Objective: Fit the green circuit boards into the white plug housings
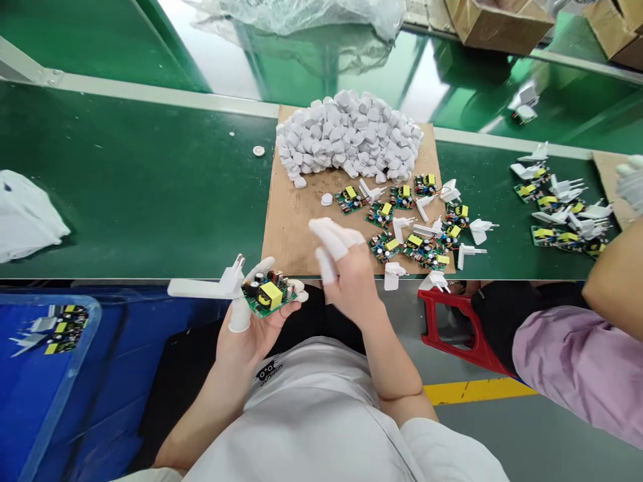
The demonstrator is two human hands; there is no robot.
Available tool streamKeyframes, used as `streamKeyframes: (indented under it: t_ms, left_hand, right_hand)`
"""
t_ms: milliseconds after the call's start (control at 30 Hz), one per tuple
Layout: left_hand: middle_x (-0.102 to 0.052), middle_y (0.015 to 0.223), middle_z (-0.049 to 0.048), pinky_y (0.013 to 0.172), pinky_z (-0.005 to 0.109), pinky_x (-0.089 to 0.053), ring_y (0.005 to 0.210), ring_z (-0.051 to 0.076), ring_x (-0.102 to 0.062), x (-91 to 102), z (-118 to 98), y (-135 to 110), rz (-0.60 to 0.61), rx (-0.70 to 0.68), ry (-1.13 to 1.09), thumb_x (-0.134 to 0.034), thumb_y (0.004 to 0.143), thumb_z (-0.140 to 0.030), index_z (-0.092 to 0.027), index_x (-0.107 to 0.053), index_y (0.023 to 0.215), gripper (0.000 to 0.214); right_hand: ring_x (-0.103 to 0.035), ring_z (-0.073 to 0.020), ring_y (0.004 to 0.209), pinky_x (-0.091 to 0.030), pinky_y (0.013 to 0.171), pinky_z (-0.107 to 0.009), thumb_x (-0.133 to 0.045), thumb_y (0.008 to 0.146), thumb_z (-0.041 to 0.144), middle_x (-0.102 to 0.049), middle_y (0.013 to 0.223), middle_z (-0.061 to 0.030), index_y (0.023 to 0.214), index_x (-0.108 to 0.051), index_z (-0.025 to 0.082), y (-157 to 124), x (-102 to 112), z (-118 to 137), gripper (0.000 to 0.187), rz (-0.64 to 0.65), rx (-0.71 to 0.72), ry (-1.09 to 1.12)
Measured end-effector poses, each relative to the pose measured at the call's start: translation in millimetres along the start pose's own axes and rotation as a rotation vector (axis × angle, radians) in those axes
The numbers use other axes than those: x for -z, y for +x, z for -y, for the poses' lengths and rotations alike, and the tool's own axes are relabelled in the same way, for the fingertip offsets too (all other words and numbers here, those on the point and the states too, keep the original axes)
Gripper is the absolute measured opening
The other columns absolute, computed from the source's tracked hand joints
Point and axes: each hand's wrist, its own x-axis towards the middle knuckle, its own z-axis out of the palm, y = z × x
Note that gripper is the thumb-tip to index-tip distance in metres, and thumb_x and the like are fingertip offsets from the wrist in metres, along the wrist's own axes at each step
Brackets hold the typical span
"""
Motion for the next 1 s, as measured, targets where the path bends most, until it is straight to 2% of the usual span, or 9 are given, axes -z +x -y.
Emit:
streamKeyframes:
  t_ms: [133, 233, 300, 400, 500, 567, 733, 867, 1000]
  left_hand:
    - [-0.085, 0.109, 0.0074, 0.085, 0.045, -0.073, 0.101, 0.030, -0.084, 4.5, -4, 0, 0.069, 0.104, -0.043, -0.087, 0.087, -0.063, -0.029, -0.081, 0.127, 0.053]
    - [-0.085, 0.115, 0.0080, 0.090, 0.044, -0.071, 0.105, 0.030, -0.083, 5.0, -6, -1, 0.056, 0.110, -0.034, -0.087, 0.088, -0.063, -0.031, -0.081, 0.129, 0.052]
    - [-0.085, 0.116, 0.0096, 0.084, 0.040, -0.070, 0.100, 0.028, -0.083, 4.0, -5, -1, 0.044, 0.098, -0.012, -0.087, 0.087, -0.063, -0.030, -0.081, 0.130, 0.055]
    - [-0.085, 0.111, 0.0104, 0.071, 0.032, -0.066, 0.085, 0.022, -0.081, -0.7, -4, 1, -0.004, 0.032, 0.026, -0.090, 0.084, -0.064, -0.025, -0.081, 0.128, 0.060]
    - [-0.086, 0.105, 0.0087, 0.075, 0.034, -0.067, 0.083, 0.022, -0.081, -8.2, -2, 5, -0.056, -0.036, 0.062, -0.093, 0.081, -0.063, -0.026, -0.081, 0.127, 0.061]
    - [-0.087, 0.107, 0.0083, 0.083, 0.036, -0.068, 0.089, 0.024, -0.083, -13.1, 1, 6, -0.088, -0.047, 0.076, -0.095, 0.080, -0.060, -0.028, -0.081, 0.125, 0.057]
    - [-0.088, 0.112, 0.0083, 0.094, 0.036, -0.066, 0.103, 0.026, -0.084, -18.1, 7, 6, -0.213, -0.117, 0.113, -0.102, 0.075, -0.047, -0.027, -0.083, 0.115, 0.049]
    - [-0.088, 0.108, 0.0090, 0.095, 0.042, -0.068, 0.100, 0.029, -0.084, -18.1, 12, 4, -0.223, -0.146, 0.118, -0.105, 0.068, -0.049, -0.025, -0.087, 0.109, 0.050]
    - [-0.087, 0.090, 0.0061, 0.085, 0.038, -0.070, 0.086, 0.027, -0.084, -21.5, 15, 4, -0.259, -0.192, 0.119, -0.108, 0.059, -0.049, -0.024, -0.089, 0.091, 0.045]
  right_hand:
    - [-0.065, -0.0384, 0.119, -0.049, 0.106, -0.055, -0.053, 0.096, 0.005, -0.074, 0.140, -0.0197, 0.137, -0.076, 0.015, 24, -21, -30, 0.048, 0.174, -0.172, -0.347]
    - [-0.065, -0.0386, 0.109, -0.049, 0.100, -0.054, -0.055, 0.097, 0.007, -0.078, 0.122, -0.0204, 0.122, -0.080, 0.014, 35, -31, -34, 0.035, 0.174, -0.227, -0.405]
    - [-0.066, -0.0364, 0.105, -0.051, 0.099, -0.053, -0.056, 0.101, 0.011, -0.079, 0.111, -0.0179, 0.115, -0.079, 0.015, 35, -25, -23, 0.027, 0.061, -0.214, -0.324]
    - [-0.070, -0.0277, 0.098, -0.055, 0.095, -0.045, -0.065, 0.106, 0.022, -0.080, 0.105, -0.0078, 0.116, -0.074, 0.023, 20, -1, 12, 0.014, -0.116, -0.096, 0.015]
    - [-0.072, -0.0215, 0.091, -0.056, 0.088, -0.039, -0.072, 0.102, 0.014, -0.081, 0.100, -0.0017, 0.113, -0.071, 0.027, 0, 21, 48, 0.017, -0.061, 0.032, 0.260]
    - [-0.073, -0.0216, 0.092, -0.057, 0.088, -0.039, -0.072, 0.100, 0.010, -0.083, 0.103, -0.0034, 0.119, -0.069, 0.026, -10, 24, 61, 0.025, -0.076, 0.102, 0.209]
    - [-0.071, -0.0235, 0.093, -0.056, 0.086, -0.042, -0.070, 0.103, 0.015, -0.081, 0.102, -0.0060, 0.120, -0.072, 0.025, -18, 8, 57, 0.020, -0.160, 0.149, 0.053]
    - [-0.070, -0.0215, 0.092, -0.059, 0.085, -0.040, -0.070, 0.104, 0.015, -0.077, 0.104, -0.0063, 0.115, -0.073, 0.026, -19, 4, 54, 0.016, -0.164, 0.089, 0.204]
    - [-0.070, -0.0210, 0.094, -0.062, 0.079, -0.036, -0.073, 0.100, 0.010, -0.073, 0.105, -0.0058, 0.111, -0.074, 0.028, -23, 0, 58, 0.021, -0.193, 0.008, 0.333]
